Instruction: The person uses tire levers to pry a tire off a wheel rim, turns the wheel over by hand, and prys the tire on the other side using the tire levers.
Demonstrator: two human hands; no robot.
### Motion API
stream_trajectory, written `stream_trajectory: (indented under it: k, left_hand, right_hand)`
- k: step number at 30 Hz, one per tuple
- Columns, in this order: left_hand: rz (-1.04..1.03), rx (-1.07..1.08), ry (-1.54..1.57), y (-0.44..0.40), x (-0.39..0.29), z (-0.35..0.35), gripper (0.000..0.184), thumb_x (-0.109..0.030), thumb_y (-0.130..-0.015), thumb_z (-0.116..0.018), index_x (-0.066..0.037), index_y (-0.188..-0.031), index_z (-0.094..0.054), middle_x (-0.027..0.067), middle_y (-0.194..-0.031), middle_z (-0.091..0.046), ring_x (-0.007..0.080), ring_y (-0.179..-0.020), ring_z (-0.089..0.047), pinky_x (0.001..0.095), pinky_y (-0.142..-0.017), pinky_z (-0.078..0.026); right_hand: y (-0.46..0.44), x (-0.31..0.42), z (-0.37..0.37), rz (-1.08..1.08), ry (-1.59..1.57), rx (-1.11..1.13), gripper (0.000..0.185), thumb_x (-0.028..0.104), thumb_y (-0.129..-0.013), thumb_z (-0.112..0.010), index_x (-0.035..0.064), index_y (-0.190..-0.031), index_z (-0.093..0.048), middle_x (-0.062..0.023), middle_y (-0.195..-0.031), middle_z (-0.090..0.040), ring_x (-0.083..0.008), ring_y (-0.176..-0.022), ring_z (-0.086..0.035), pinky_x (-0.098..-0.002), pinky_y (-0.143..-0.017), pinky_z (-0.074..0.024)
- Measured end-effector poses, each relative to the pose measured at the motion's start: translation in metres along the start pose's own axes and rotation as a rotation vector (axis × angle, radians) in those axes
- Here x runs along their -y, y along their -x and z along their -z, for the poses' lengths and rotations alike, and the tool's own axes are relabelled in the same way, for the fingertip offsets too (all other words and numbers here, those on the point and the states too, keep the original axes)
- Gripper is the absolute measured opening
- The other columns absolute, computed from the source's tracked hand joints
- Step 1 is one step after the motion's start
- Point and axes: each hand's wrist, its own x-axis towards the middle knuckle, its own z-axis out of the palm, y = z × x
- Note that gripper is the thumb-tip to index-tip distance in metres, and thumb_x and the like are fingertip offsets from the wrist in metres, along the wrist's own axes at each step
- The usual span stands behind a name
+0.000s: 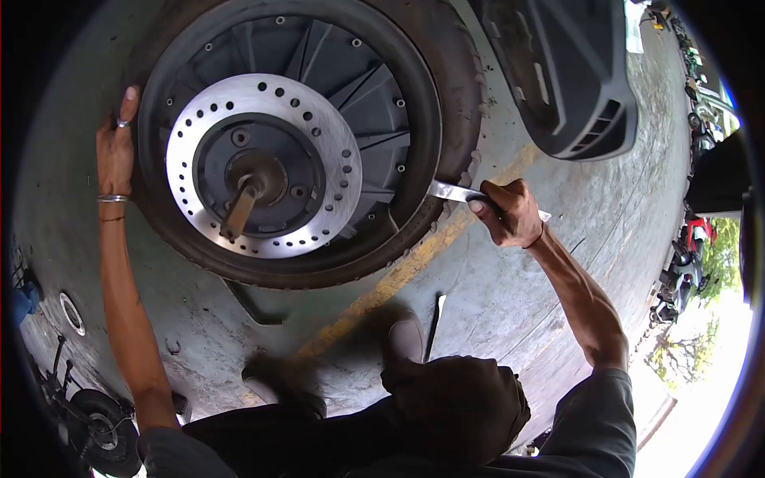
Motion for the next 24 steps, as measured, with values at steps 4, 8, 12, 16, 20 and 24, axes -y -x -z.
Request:
stream_trajectory:
  k: [4, 8, 12, 16, 20, 24]
  left_hand:
    - [0.042, -0.031, 0.02, -0.003, -0.007, -0.009, 0.087, -0.067, -0.085, -0.054, 0.015, -0.114, -0.059, 0.0241, -0.111, -0.065, 0.0275, -0.103, -0.061, 0.034, -0.094, -0.044]
    - [0.049, 0.049, -0.073, 0.002, -0.029, 0.008, 0.105, -0.077, -0.075, -0.056, 0.017, -0.122, -0.053, 0.034, -0.125, -0.055, 0.0404, -0.122, -0.052, 0.0393, -0.105, -0.036]
    - [0.046, -0.047, -0.11, 0.015, -0.044, 0.009, 0.101, -0.077, -0.075, -0.057, 0.009, -0.128, -0.053, 0.0325, -0.128, -0.054, 0.0427, -0.124, -0.05, 0.0418, -0.106, -0.037]
    - [0.008, -0.203, 0.021, 0.053, -0.038, 0.013, 0.088, -0.07, -0.077, -0.061, 0.002, -0.127, -0.055, 0.0309, -0.124, -0.057, 0.0435, -0.119, -0.053, 0.0424, -0.102, -0.041]
    - [0.13, -0.311, 0.277, 0.127, 0.01, -0.001, 0.091, -0.062, -0.081, -0.065, 0.011, -0.132, -0.047, 0.0245, -0.137, -0.05, 0.0358, -0.128, -0.047, 0.0384, -0.108, -0.035]
    - [0.31, -0.254, 0.542, 0.189, 0.044, -0.048, 0.096, -0.064, -0.082, -0.063, 0.011, -0.138, -0.04, 0.0231, -0.145, -0.042, 0.0347, -0.131, -0.044, 0.0375, -0.109, -0.035]
  right_hand:
    - [-0.017, -0.034, -0.023, 0.184, -0.065, -0.078, 0.042, 0.032, -0.089, -0.064, 0.0059, -0.06, -0.048, -0.0075, -0.042, -0.039, -0.0265, -0.034, -0.04, -0.0358, -0.038, -0.0328]
    - [-0.009, -0.039, -0.033, 0.167, -0.032, -0.141, 0.035, 0.029, -0.088, -0.065, 0.0044, -0.066, -0.055, -0.01, -0.045, -0.043, -0.0313, -0.037, -0.047, -0.0385, -0.04, -0.036]
    - [0.027, 0.023, -0.012, -0.116, 0.114, -0.197, 0.035, 0.033, -0.09, -0.063, 0.0034, -0.072, -0.059, -0.0161, -0.05, -0.051, -0.0387, -0.045, -0.052, -0.0452, -0.045, -0.0399]
    - [0.062, 0.093, -0.013, -0.378, 0.128, -0.238, 0.042, 0.038, -0.092, -0.06, 0.0009, -0.072, -0.058, -0.0203, -0.057, -0.057, -0.0434, -0.058, -0.057, -0.0469, -0.054, -0.0457]
    - [0.069, 0.101, -0.021, -0.504, 0.039, -0.457, 0.059, 0.054, -0.084, -0.067, -0.002, -0.071, -0.054, -0.0182, -0.059, -0.056, -0.0346, -0.051, -0.054, -0.0437, -0.055, -0.0456]
    - [0.011, 0.054, -0.016, -0.657, -0.362, -0.522, 0.066, 0.063, -0.071, -0.075, 0.0, -0.08, -0.058, -0.0048, -0.057, -0.051, -0.0162, -0.044, -0.047, -0.0344, -0.044, -0.0384]
